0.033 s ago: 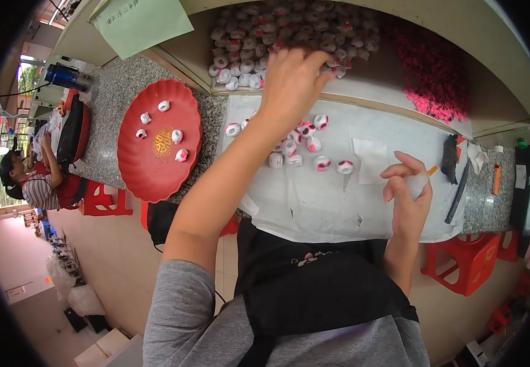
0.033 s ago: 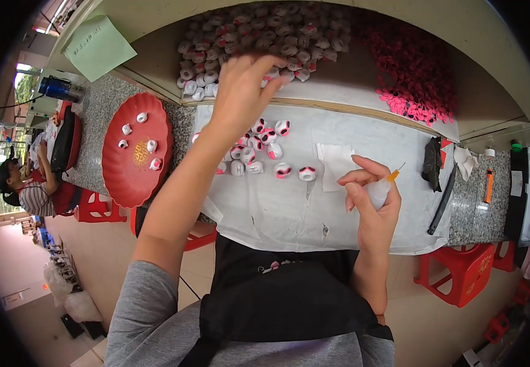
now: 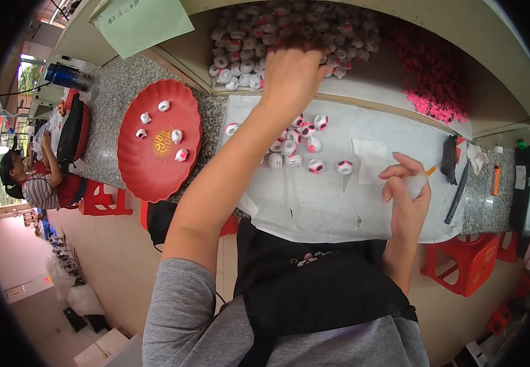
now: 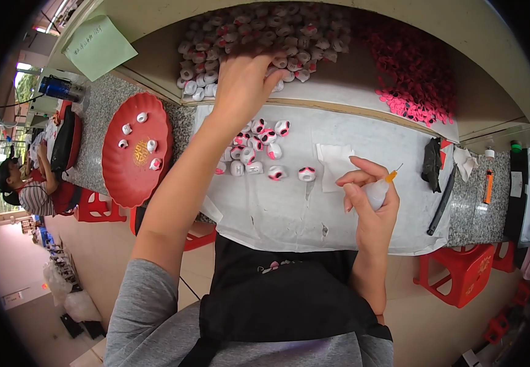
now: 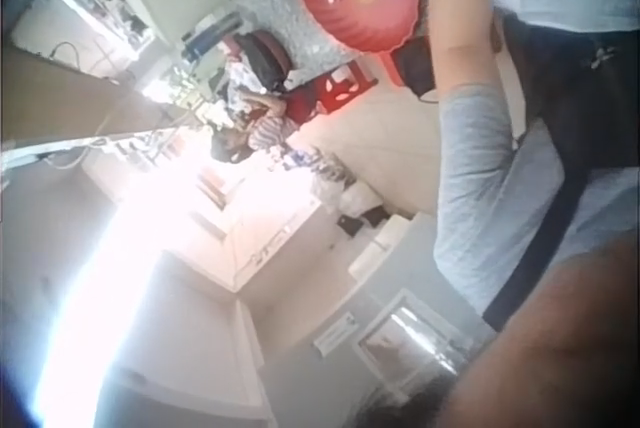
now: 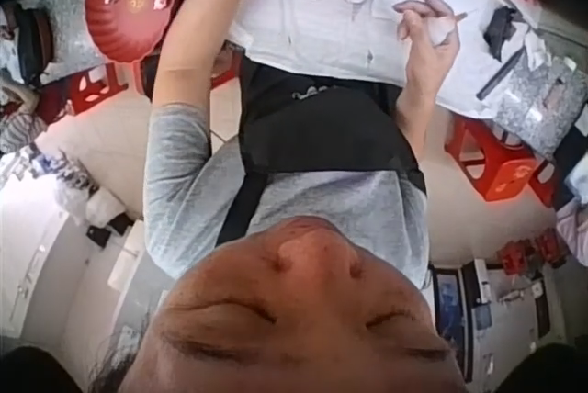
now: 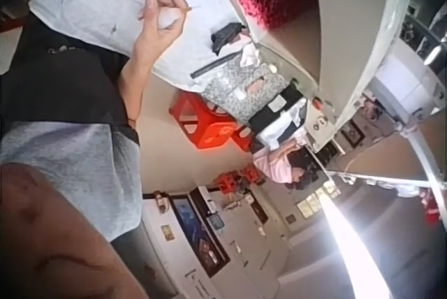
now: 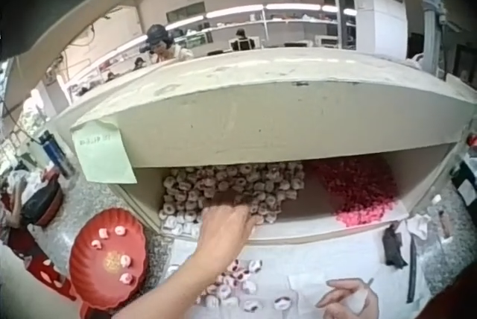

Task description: Applying glue to small toy components to assemble them at a factory workbench.

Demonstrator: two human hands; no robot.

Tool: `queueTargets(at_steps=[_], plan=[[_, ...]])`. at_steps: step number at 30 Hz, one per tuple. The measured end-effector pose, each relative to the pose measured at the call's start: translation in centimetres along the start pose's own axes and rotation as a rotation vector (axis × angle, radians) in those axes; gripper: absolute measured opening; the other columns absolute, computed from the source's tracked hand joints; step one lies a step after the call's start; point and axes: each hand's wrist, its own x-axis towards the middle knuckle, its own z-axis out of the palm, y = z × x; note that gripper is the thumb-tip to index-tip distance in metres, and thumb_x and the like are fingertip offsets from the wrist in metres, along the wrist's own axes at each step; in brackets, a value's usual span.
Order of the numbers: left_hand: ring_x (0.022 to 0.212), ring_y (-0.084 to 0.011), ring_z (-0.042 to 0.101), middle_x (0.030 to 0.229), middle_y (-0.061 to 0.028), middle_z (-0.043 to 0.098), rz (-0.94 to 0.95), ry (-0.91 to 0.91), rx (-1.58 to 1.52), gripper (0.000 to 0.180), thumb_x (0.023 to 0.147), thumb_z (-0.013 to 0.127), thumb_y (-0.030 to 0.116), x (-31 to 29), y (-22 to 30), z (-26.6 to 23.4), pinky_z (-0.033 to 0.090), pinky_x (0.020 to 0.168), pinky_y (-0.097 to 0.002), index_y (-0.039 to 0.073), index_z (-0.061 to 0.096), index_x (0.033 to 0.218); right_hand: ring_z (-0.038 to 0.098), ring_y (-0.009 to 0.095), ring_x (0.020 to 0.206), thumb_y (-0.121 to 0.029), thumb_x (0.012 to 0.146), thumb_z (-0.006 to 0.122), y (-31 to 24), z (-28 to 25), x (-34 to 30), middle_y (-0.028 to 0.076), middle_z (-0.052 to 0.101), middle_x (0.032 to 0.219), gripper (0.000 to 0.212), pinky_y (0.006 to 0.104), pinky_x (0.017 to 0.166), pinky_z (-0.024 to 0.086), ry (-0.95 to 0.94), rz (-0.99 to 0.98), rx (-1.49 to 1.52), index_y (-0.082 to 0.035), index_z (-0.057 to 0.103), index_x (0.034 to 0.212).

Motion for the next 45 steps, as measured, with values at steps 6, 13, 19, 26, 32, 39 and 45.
queueTargets(at_steps=[6,13,19,26,32,39,45], plan=[[0.067,-0.0245,0.051,0.067,-0.0085,0.053,0.187,-0.020,0.279,0.018,0.059,0.061,0.011,1.4,-0.8,1.8,0.042,0.057,-0.0335,0.009,0.057,0.077,0.040,0.008,0.050,-0.004,0.069,0.049,0.0,0.4,-0.1,0.010,0.050,0.076,0.031,0.0177,0.045,0.032,-0.062,0.028,-0.045,0.001,0.043,0.099],[0.083,-0.0164,0.052,0.087,-0.0093,0.052,-0.308,-0.032,-0.865,0.015,0.069,0.055,0.000,-3.3,2.5,-3.9,0.043,0.065,-0.0245,0.004,0.057,0.083,0.045,0.013,0.055,-0.009,0.069,0.047,-0.5,1.0,-0.7,0.013,0.038,0.095,0.035,0.0204,0.041,0.038,-0.127,-0.028,0.088,-0.001,0.033,0.100],[0.091,-0.0157,0.048,0.098,-0.0110,0.050,-0.591,-0.064,-1.463,0.026,0.070,0.054,-0.001,-9.8,5.0,-5.8,0.044,0.073,-0.0279,-0.003,0.049,0.095,0.047,0.016,0.065,-0.010,0.067,0.051,-2.6,3.5,-1.4,0.012,0.041,0.092,0.031,0.0223,0.044,0.042,-0.047,-0.047,-0.033,0.000,0.037,0.093],[0.093,-0.0210,0.049,0.098,-0.0165,0.050,-0.641,0.004,-1.769,0.036,0.068,0.057,0.000,-12.4,6.3,-5.4,0.043,0.079,-0.0356,-0.002,0.043,0.101,0.039,0.011,0.068,-0.017,0.059,0.066,-3.4,4.2,-1.7,0.006,0.040,0.081,0.037,0.0190,0.055,0.036,0.082,-0.327,0.134,-0.006,0.038,0.081],[0.096,-0.0232,0.047,0.098,-0.0170,0.049,-0.643,0.008,-1.778,0.036,0.069,0.056,0.000,-13.0,6.4,-5.3,0.043,0.079,-0.0365,-0.003,0.042,0.101,0.035,0.009,0.056,-0.034,0.061,0.067,-2.7,5.0,-2.4,0.003,0.035,0.075,0.044,0.0172,0.047,0.030,0.049,-0.657,-0.145,-0.008,0.039,0.084],[0.097,-0.0243,0.046,0.098,-0.0176,0.049,-0.614,0.005,-1.794,0.035,0.068,0.055,-0.002,-12.9,6.7,-5.5,0.042,0.079,-0.0363,-0.003,0.042,0.100,0.047,0.014,0.056,-0.009,0.051,0.075,-3.2,3.9,-2.1,0.008,0.045,0.083,0.050,0.0208,0.050,0.044,-0.243,-0.765,-0.149,-0.004,0.042,0.088],[0.097,-0.0239,0.046,0.098,-0.0186,0.049,-0.632,-0.021,-1.797,0.034,0.068,0.055,-0.003,-12.8,6.8,-5.6,0.042,0.079,-0.0352,-0.003,0.043,0.100,0.048,0.014,0.059,-0.005,0.048,0.076,-2.9,3.5,-2.1,0.009,0.044,0.084,0.054,0.0217,0.053,0.045,-0.295,-0.731,-0.144,-0.004,0.043,0.090]])
